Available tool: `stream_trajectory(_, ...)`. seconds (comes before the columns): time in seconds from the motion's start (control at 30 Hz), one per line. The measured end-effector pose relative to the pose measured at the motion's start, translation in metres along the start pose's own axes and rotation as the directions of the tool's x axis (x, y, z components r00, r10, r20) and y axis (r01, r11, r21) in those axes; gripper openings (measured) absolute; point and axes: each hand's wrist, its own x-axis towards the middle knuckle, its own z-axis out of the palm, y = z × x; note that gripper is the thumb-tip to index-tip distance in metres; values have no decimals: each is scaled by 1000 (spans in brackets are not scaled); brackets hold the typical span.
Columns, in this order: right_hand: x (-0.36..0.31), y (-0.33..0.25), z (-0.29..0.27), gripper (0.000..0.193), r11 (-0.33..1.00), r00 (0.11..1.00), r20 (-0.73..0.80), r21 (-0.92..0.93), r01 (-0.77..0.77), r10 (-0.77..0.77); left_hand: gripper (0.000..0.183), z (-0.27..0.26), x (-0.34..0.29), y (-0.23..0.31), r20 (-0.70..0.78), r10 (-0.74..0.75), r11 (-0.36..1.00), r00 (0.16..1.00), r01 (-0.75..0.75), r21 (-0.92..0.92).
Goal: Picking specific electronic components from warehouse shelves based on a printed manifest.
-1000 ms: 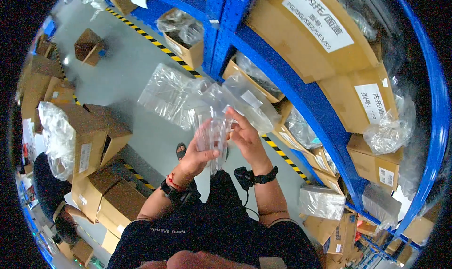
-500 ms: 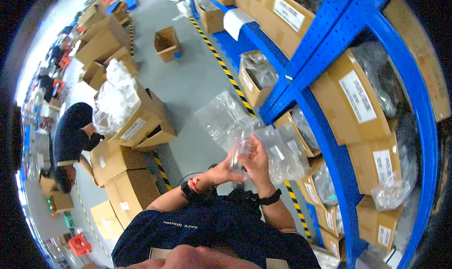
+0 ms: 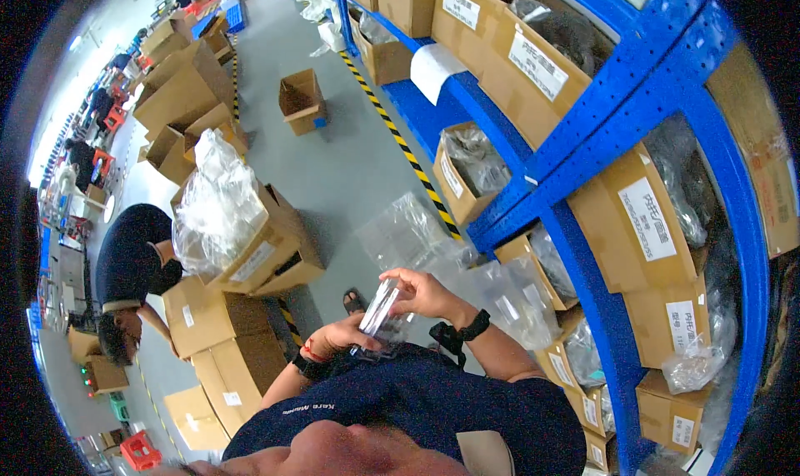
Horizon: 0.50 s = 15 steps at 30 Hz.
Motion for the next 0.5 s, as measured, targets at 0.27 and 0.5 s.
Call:
stream_trajectory(0.27,152,-52,35,53,888,943,-260,-455,70,-207,56,-99,-50,81,-425,452,805,784,-154,573)
stream_trajectory(0.5,228,-53,18,57,888,996,-69,-460,13,-50,31,-181,-43,107,-366,252,967,896,-214,140)
